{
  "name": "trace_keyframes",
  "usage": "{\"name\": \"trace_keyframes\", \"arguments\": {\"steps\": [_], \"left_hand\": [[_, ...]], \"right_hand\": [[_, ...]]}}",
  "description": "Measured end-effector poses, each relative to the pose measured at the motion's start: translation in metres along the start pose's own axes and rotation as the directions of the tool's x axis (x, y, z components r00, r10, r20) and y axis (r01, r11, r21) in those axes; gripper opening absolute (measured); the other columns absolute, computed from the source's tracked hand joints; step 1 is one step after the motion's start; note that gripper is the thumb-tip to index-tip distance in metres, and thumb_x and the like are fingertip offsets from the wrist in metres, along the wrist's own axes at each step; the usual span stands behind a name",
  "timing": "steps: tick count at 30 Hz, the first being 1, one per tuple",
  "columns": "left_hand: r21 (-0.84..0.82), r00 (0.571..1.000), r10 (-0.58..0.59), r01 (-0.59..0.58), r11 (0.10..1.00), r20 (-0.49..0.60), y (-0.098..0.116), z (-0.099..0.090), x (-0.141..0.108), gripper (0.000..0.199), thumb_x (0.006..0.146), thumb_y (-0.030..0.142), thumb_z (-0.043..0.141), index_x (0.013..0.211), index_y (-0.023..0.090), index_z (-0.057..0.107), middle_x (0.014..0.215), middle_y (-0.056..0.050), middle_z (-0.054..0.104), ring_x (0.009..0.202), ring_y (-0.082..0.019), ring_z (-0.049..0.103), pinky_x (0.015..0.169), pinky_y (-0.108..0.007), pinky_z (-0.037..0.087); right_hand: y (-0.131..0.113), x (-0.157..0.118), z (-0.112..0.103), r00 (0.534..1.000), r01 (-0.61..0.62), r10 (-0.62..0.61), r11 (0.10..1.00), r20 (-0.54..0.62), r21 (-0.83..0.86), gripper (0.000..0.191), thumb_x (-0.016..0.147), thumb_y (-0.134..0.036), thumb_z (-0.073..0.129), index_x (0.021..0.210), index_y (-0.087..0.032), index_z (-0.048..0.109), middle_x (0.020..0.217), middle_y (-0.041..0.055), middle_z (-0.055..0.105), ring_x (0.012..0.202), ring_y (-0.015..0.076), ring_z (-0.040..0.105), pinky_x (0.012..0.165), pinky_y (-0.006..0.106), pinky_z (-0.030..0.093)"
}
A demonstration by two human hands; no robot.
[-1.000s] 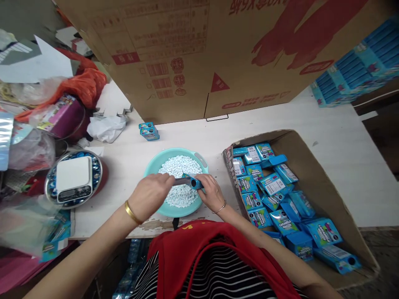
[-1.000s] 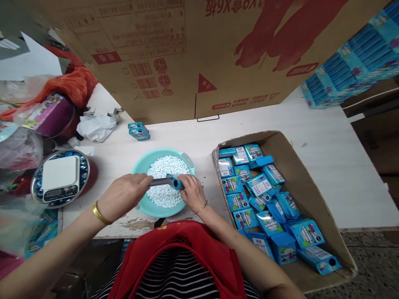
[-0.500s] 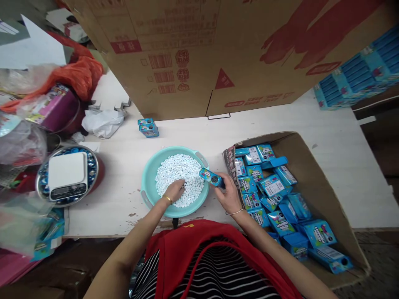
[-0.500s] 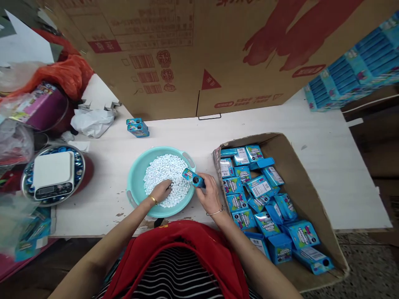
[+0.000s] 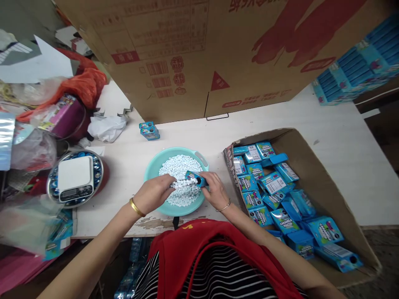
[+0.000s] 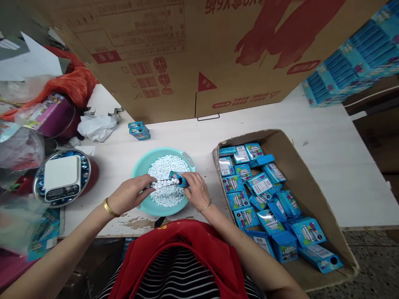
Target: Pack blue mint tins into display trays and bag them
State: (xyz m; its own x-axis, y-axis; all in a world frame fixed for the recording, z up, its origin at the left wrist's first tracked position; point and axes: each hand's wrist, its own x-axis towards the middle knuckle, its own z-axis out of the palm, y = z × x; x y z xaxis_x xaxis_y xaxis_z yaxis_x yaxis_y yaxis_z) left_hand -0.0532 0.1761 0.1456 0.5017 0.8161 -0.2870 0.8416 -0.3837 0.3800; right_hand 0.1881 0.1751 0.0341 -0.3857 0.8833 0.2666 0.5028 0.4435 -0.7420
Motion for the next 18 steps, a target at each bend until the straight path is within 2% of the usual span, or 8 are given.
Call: {"name": "trace_keyframes", "arguments": {"steps": [3,5,8,10,12,14,16,18], "left_hand": [[0.226,0.992,-0.064,0.039,0.973,0.106,0.025,-0.02,0.006,0.019,0.09,0.019,0.043,0.106,0.014,0.053,0.092,-0.009,0.065,0.085,-0.022,0.063,0.068,-0.033,0.049],[0.339,0.986,-0.101,0.05,0.939,0.135,0.043,-0.031,0.009,0.022,0.088,0.011,0.041,0.107,0.013,0.053,0.086,-0.009,0.064,0.078,-0.022,0.062,0.064,-0.032,0.048],[0.424,0.981,-0.118,0.042,0.905,0.155,0.065,-0.046,0.01,0.022,0.086,0.004,0.039,0.098,0.013,0.055,0.08,-0.009,0.062,0.073,-0.023,0.061,0.062,-0.034,0.046],[0.434,0.982,-0.109,0.03,0.9,0.157,0.07,-0.052,0.008,0.02,0.086,0.005,0.04,0.09,0.014,0.057,0.079,-0.009,0.062,0.074,-0.025,0.061,0.063,-0.036,0.046],[0.427,0.986,-0.109,0.045,0.903,0.127,0.06,-0.051,0.006,0.017,0.086,0.007,0.042,0.087,0.015,0.057,0.08,-0.009,0.061,0.076,-0.025,0.06,0.064,-0.035,0.045],[0.391,0.987,-0.137,0.094,0.915,0.085,0.034,-0.039,0.005,0.015,0.088,0.012,0.043,0.093,0.016,0.057,0.084,-0.008,0.061,0.079,-0.024,0.06,0.066,-0.034,0.045],[0.315,0.979,-0.195,0.166,0.934,0.065,-0.004,-0.015,0.006,0.016,0.09,0.019,0.043,0.1,0.017,0.055,0.091,-0.008,0.062,0.085,-0.023,0.06,0.07,-0.033,0.045],[0.235,0.954,-0.289,0.264,0.936,0.079,-0.042,0.019,0.011,0.018,0.09,0.02,0.042,0.102,0.015,0.055,0.095,-0.01,0.061,0.087,-0.023,0.06,0.072,-0.034,0.045]], "right_hand": [[-0.007,0.004,0.007,0.999,0.037,-0.037,0.999,0.019,-0.005,0.046,0.075,-0.007,0.046,0.119,-0.02,0.05,0.114,0.0108,0.059,0.109,0.027,0.051,0.092,0.046,0.045],[-0.011,0.005,0.01,0.998,0.057,-0.057,0.998,0.027,-0.003,0.047,0.075,-0.006,0.046,0.119,-0.02,0.05,0.114,0.0108,0.059,0.109,0.0266,0.051,0.092,0.046,0.046],[-0.013,0.006,0.013,0.996,0.08,-0.08,0.997,0.026,0.008,0.046,0.075,-0.006,0.046,0.12,-0.019,0.05,0.113,0.0109,0.059,0.108,0.0261,0.051,0.091,0.045,0.046],[-0.011,0.005,0.014,0.996,0.085,-0.085,0.996,0.018,0.015,0.047,0.075,-0.006,0.046,0.12,-0.019,0.049,0.114,0.0109,0.059,0.108,0.0259,0.051,0.092,0.045,0.046],[-0.008,0.003,0.014,0.997,0.073,-0.073,0.997,0.009,0.018,0.048,0.075,-0.006,0.046,0.121,-0.02,0.049,0.115,0.0108,0.059,0.109,0.0259,0.051,0.092,0.046,0.046],[-0.003,0.002,0.011,0.999,0.047,-0.047,0.999,-0.007,0.02,0.048,0.075,-0.006,0.045,0.121,-0.021,0.049,0.116,0.0108,0.059,0.109,0.0261,0.052,0.092,0.047,0.046],[0.001,0.0,0.006,1.0,0.019,-0.018,1.0,-0.025,0.025,0.046,0.075,-0.007,0.046,0.12,-0.02,0.05,0.115,0.0111,0.059,0.108,0.0265,0.052,0.092,0.047,0.046],[0.005,-0.001,-0.001,0.999,-0.016,0.018,0.999,-0.041,0.03,0.045,0.076,-0.009,0.047,0.119,-0.021,0.05,0.114,0.0109,0.06,0.106,0.0265,0.053,0.091,0.046,0.047]]}}
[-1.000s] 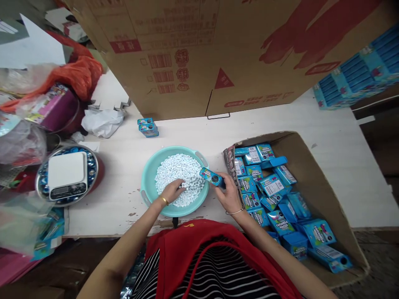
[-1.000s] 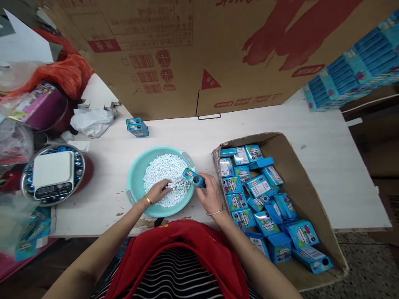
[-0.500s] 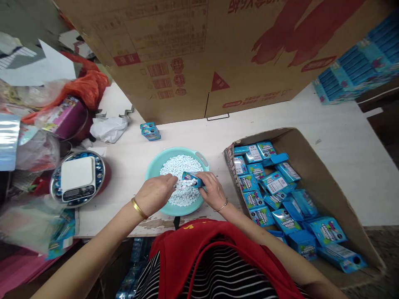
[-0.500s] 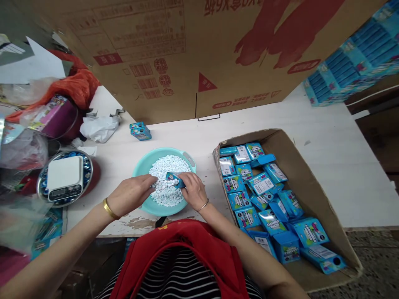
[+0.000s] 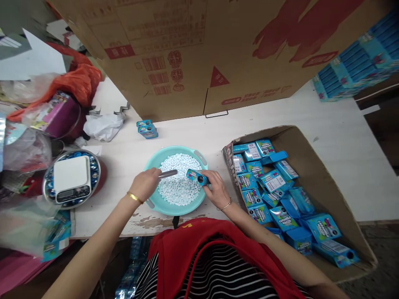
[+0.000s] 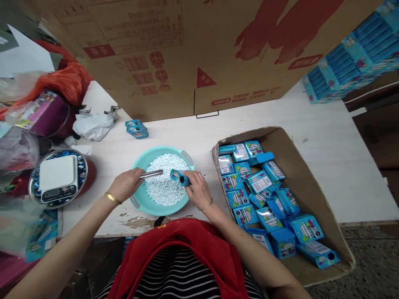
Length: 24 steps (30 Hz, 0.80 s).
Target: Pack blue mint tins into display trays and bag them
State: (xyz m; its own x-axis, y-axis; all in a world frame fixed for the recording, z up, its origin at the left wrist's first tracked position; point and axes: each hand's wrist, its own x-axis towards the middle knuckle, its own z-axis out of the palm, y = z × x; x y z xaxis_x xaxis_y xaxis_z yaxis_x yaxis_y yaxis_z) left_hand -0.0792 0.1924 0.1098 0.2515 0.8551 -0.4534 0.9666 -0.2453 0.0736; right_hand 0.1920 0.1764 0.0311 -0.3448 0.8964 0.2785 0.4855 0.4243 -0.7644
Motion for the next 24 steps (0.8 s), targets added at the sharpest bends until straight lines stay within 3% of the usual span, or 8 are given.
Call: {"name": "trace_keyframes", "arguments": {"steps": [3,6,9,12,15,17,21,24], "left_hand": [[-0.091,0.997,-0.043,0.048,0.995,0.062,-0.017,0.06,0.028,0.019,0.086,0.011,0.041,0.095,0.012,0.058,0.094,-0.014,0.062,0.089,-0.026,0.06,0.076,-0.037,0.045],[-0.183,0.999,-0.006,0.015,0.983,0.051,-0.001,0.103,0.053,0.022,0.087,0.011,0.039,0.098,0.013,0.058,0.099,-0.014,0.062,0.095,-0.025,0.058,0.081,-0.037,0.046],[-0.3,0.999,0.033,-0.026,0.954,0.019,0.027,0.128,0.07,0.026,0.086,0.012,0.041,0.107,0.015,0.056,0.11,-0.013,0.061,0.105,-0.024,0.056,0.087,-0.035,0.045],[-0.408,0.998,0.061,-0.063,0.911,-0.019,0.042,0.139,0.076,0.03,0.084,0.013,0.044,0.114,0.016,0.052,0.118,-0.011,0.059,0.108,-0.022,0.056,0.09,-0.032,0.045],[-0.49,0.995,0.09,-0.102,0.866,-0.048,0.038,0.131,0.065,0.026,0.087,0.02,0.046,0.112,0.016,0.052,0.109,-0.008,0.062,0.095,-0.018,0.059,0.083,-0.028,0.047],[-0.523,0.992,0.107,-0.128,0.843,-0.071,0.029,0.115,0.051,0.024,0.089,0.026,0.045,0.11,0.017,0.052,0.102,-0.006,0.063,0.089,-0.017,0.06,0.079,-0.028,0.047],[-0.523,0.963,0.189,-0.263,0.811,-0.191,0.015,0.06,0.016,0.023,0.091,0.033,0.044,0.107,0.018,0.051,0.1,-0.007,0.062,0.089,-0.017,0.058,0.08,-0.031,0.046],[-0.42,0.928,0.279,-0.362,0.832,-0.246,0.018,0.015,-0.004,0.022,0.093,0.032,0.042,0.107,0.017,0.05,0.098,-0.008,0.062,0.089,-0.018,0.058,0.08,-0.032,0.047]], "right_hand": [[0.002,-0.001,-0.013,0.999,-0.051,0.051,0.999,-0.02,-0.001,0.045,0.076,-0.009,0.047,0.119,-0.022,0.05,0.112,0.0096,0.06,0.104,0.0261,0.054,0.09,0.046,0.047],[0.002,-0.002,-0.024,0.995,-0.086,0.085,0.996,-0.044,-0.018,0.045,0.076,-0.01,0.046,0.118,-0.022,0.051,0.111,0.009,0.06,0.105,0.026,0.054,0.092,0.046,0.046],[0.003,-0.003,-0.03,0.99,-0.131,0.128,0.991,-0.065,-0.037,0.041,0.078,-0.012,0.047,0.118,-0.022,0.05,0.11,0.0091,0.06,0.105,0.0256,0.054,0.091,0.045,0.046],[0.005,-0.006,-0.032,0.982,-0.173,0.169,0.984,-0.08,-0.049,0.038,0.08,-0.015,0.049,0.117,-0.021,0.051,0.109,0.0093,0.06,0.102,0.0254,0.056,0.088,0.043,0.047],[0.008,-0.008,-0.032,0.977,-0.201,0.196,0.978,-0.087,-0.06,0.037,0.08,-0.018,0.05,0.117,-0.021,0.051,0.107,0.0091,0.06,0.101,0.026,0.056,0.086,0.043,0.047],[0.009,-0.008,-0.032,0.976,-0.207,0.201,0.976,-0.088,-0.063,0.036,0.081,-0.02,0.052,0.116,-0.021,0.051,0.107,0.0093,0.06,0.101,0.0265,0.055,0.086,0.043,0.047],[0.007,-0.005,-0.028,0.982,-0.171,0.167,0.985,-0.091,-0.038,0.037,0.079,-0.016,0.05,0.116,-0.021,0.051,0.106,0.0092,0.06,0.101,0.0262,0.055,0.087,0.044,0.047],[0.002,-0.001,-0.019,0.994,-0.095,0.094,0.995,-0.049,-0.019,0.04,0.077,-0.012,0.048,0.116,-0.022,0.051,0.108,0.0091,0.06,0.102,0.026,0.054,0.089,0.045,0.047]]}}
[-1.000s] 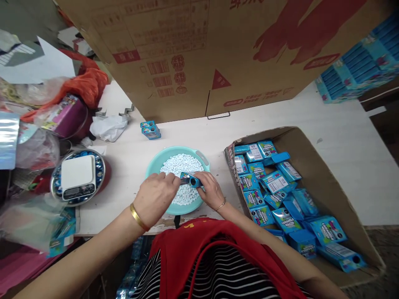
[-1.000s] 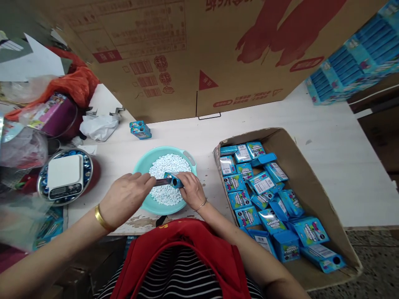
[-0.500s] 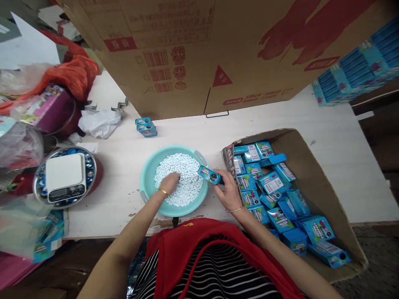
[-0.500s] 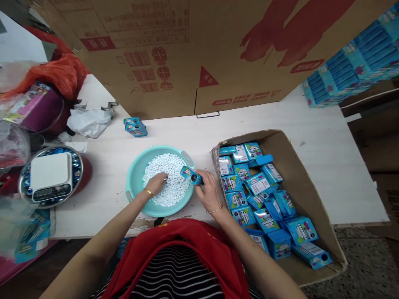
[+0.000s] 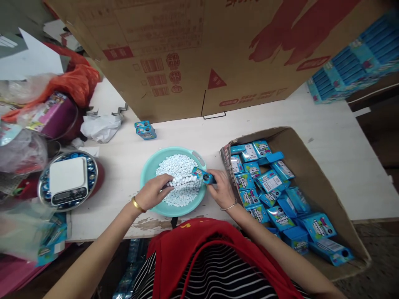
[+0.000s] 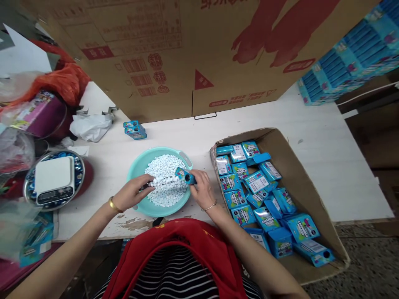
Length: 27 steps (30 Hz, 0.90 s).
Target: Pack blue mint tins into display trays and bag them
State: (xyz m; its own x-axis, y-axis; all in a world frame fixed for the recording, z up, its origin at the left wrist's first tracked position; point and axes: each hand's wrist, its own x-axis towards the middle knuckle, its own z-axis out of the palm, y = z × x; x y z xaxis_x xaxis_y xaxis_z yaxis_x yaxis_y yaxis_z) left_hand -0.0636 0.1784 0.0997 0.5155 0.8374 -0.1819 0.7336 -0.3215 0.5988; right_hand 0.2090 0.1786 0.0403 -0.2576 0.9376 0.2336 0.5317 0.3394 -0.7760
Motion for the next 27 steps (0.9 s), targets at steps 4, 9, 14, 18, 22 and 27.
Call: {"name": "trace_keyframes", "arguments": {"steps": [4,9,14,18,22,27], "left_hand": [[0.288,0.995,-0.018,-0.011,0.958,0.1,0.043,-0.036,0.007,0.018,0.091,0.023,0.045,0.104,0.015,0.053,0.101,-0.009,0.063,0.094,-0.022,0.06,0.079,-0.035,0.048],[0.616,0.956,-0.17,-0.014,0.788,0.239,0.092,-0.057,0.02,0.014,0.087,0.01,0.043,0.09,0.014,0.057,0.085,-0.009,0.063,0.077,-0.022,0.06,0.065,-0.033,0.047],[0.673,0.951,-0.176,-0.042,0.738,0.253,0.12,-0.064,0.023,0.016,0.086,0.006,0.044,0.088,0.015,0.057,0.084,-0.009,0.062,0.076,-0.023,0.06,0.062,-0.034,0.045],[0.644,0.97,-0.116,-0.052,0.763,0.215,0.109,-0.068,0.017,0.014,0.087,0.009,0.045,0.087,0.016,0.057,0.083,-0.007,0.062,0.078,-0.022,0.058,0.064,-0.032,0.044],[0.542,0.976,-0.208,0.142,0.828,0.062,0.041,-0.051,0.006,0.015,0.091,0.024,0.045,0.1,0.019,0.056,0.093,-0.007,0.062,0.087,-0.021,0.058,0.071,-0.031,0.045],[0.387,0.871,-0.469,0.386,0.838,0.148,-0.057,0.024,0.004,0.017,0.086,0.013,0.045,0.096,0.015,0.058,0.094,-0.012,0.063,0.091,-0.025,0.058,0.076,-0.035,0.044]], "right_hand": [[-0.007,0.001,0.015,0.993,0.099,-0.1,0.995,0.059,0.018,0.042,0.078,-0.01,0.047,0.118,-0.02,0.05,0.113,0.0104,0.059,0.106,0.0263,0.053,0.091,0.045,0.046],[-0.014,0.001,0.025,0.986,0.144,-0.146,0.989,0.078,0.028,0.046,0.076,-0.007,0.046,0.12,-0.021,0.049,0.115,0.0105,0.059,0.109,0.0259,0.052,0.094,0.046,0.045],[-0.015,0.003,0.026,0.986,0.147,-0.149,0.988,0.078,0.038,0.045,0.077,-0.006,0.046,0.119,-0.02,0.049,0.114,0.0107,0.059,0.109,0.0254,0.052,0.092,0.045,0.046],[-0.012,0.003,0.027,0.986,0.144,-0.147,0.988,0.079,0.049,0.045,0.077,-0.006,0.046,0.12,-0.02,0.049,0.115,0.011,0.059,0.109,0.0256,0.051,0.093,0.046,0.046],[-0.007,0.003,0.023,0.991,0.117,-0.121,0.991,0.063,0.059,0.045,0.076,-0.006,0.046,0.119,-0.02,0.049,0.114,0.0111,0.059,0.108,0.0263,0.052,0.091,0.046,0.046],[0.0,0.002,0.008,0.999,0.028,-0.029,0.998,0.021,0.061,0.043,0.076,-0.008,0.048,0.117,-0.02,0.051,0.111,0.0102,0.06,0.104,0.0255,0.053,0.09,0.044,0.047]]}}
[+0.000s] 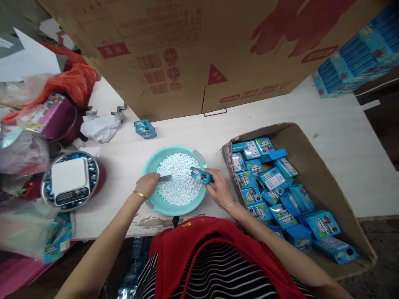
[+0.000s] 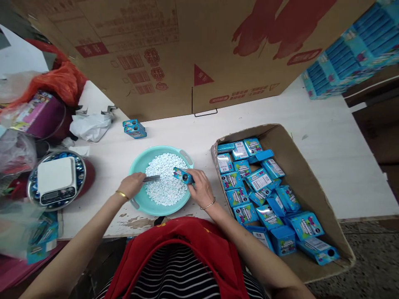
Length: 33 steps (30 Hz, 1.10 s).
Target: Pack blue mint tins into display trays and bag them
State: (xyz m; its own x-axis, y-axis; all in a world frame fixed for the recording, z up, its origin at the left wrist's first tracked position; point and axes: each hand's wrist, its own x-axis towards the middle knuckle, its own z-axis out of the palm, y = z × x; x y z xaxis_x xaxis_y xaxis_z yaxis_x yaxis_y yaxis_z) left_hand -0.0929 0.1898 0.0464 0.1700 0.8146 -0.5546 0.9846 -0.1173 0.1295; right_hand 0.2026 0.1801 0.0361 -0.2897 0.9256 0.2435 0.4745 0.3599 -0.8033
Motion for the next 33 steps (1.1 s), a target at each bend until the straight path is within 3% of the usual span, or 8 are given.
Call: {"name": "trace_keyframes", "arguments": {"steps": [3,6,12,17,21,24,27,33], "left_hand": [[-0.091,0.999,0.053,-0.052,0.994,0.007,0.013,0.049,0.027,0.02,0.086,0.012,0.045,0.098,0.016,0.06,0.097,-0.011,0.064,0.096,-0.025,0.057,0.082,-0.035,0.044],[-0.208,0.993,0.115,-0.119,0.971,-0.031,0.042,0.077,0.044,0.026,0.086,0.014,0.044,0.108,0.019,0.058,0.11,-0.009,0.063,0.105,-0.023,0.056,0.087,-0.033,0.044],[-0.404,0.977,0.185,-0.212,0.89,-0.106,0.05,0.081,0.033,0.027,0.089,0.029,0.048,0.112,0.017,0.054,0.107,-0.007,0.064,0.094,-0.019,0.061,0.082,-0.029,0.047],[-0.46,0.926,0.267,-0.365,0.809,-0.266,0.028,0.031,-0.012,0.026,0.091,0.034,0.047,0.11,0.018,0.052,0.102,-0.007,0.064,0.092,-0.018,0.061,0.08,-0.031,0.048],[-0.312,0.86,0.378,-0.483,0.818,-0.342,0.03,-0.029,-0.043,0.023,0.092,0.031,0.044,0.111,0.019,0.052,0.103,-0.007,0.064,0.094,-0.019,0.061,0.081,-0.034,0.049],[-0.122,0.862,0.42,-0.467,0.876,-0.283,0.045,-0.067,-0.056,0.021,0.092,0.028,0.044,0.109,0.019,0.053,0.102,-0.008,0.064,0.092,-0.02,0.062,0.078,-0.034,0.05],[0.116,0.916,0.372,-0.357,0.927,-0.152,0.069,-0.095,-0.064,0.016,0.089,0.021,0.047,0.1,0.016,0.056,0.093,-0.009,0.065,0.087,-0.023,0.062,0.071,-0.035,0.051],[0.403,0.943,0.333,-0.301,0.864,-0.008,0.113,-0.137,-0.083,0.021,0.084,0.001,0.042,0.086,0.014,0.058,0.083,-0.009,0.062,0.076,-0.023,0.06,0.065,-0.035,0.049]], "right_hand": [[0.003,-0.001,-0.01,1.0,-0.023,0.023,1.0,-0.016,-0.01,0.043,0.076,-0.009,0.048,0.118,-0.021,0.051,0.111,0.0091,0.059,0.105,0.0252,0.053,0.092,0.044,0.046],[0.005,-0.004,-0.015,0.998,-0.051,0.051,0.998,-0.037,-0.023,0.041,0.079,-0.012,0.048,0.118,-0.022,0.05,0.111,0.0085,0.059,0.107,0.0249,0.054,0.093,0.044,0.045],[0.007,-0.008,-0.016,0.987,-0.141,0.139,0.99,-0.08,-0.014,0.034,0.082,-0.019,0.053,0.116,-0.022,0.051,0.109,0.0087,0.06,0.103,0.024,0.056,0.09,0.042,0.046],[0.006,-0.007,-0.013,0.991,-0.113,0.111,0.993,-0.073,-0.023,0.036,0.08,-0.016,0.051,0.116,-0.021,0.051,0.108,0.0092,0.06,0.102,0.0252,0.055,0.089,0.044,0.046],[0.002,-0.004,-0.001,0.999,-0.024,0.023,0.999,-0.025,-0.021,0.039,0.078,-0.013,0.049,0.116,-0.021,0.051,0.109,0.0095,0.059,0.102,0.0258,0.054,0.089,0.045,0.046],[-0.005,0.0,0.011,0.998,0.06,-0.06,0.998,0.008,-0.013,0.043,0.077,-0.01,0.047,0.118,-0.021,0.049,0.112,0.0104,0.059,0.105,0.0263,0.052,0.09,0.046,0.046],[-0.013,0.002,0.02,0.993,0.115,-0.115,0.993,0.023,0.0,0.046,0.076,-0.007,0.046,0.12,-0.021,0.048,0.114,0.0111,0.058,0.108,0.0267,0.051,0.091,0.046,0.046],[-0.022,0.004,0.027,0.989,0.149,-0.15,0.987,0.019,0.055,0.047,0.074,-0.005,0.046,0.119,-0.02,0.048,0.114,0.0113,0.059,0.108,0.0255,0.051,0.092,0.045,0.046]]}}
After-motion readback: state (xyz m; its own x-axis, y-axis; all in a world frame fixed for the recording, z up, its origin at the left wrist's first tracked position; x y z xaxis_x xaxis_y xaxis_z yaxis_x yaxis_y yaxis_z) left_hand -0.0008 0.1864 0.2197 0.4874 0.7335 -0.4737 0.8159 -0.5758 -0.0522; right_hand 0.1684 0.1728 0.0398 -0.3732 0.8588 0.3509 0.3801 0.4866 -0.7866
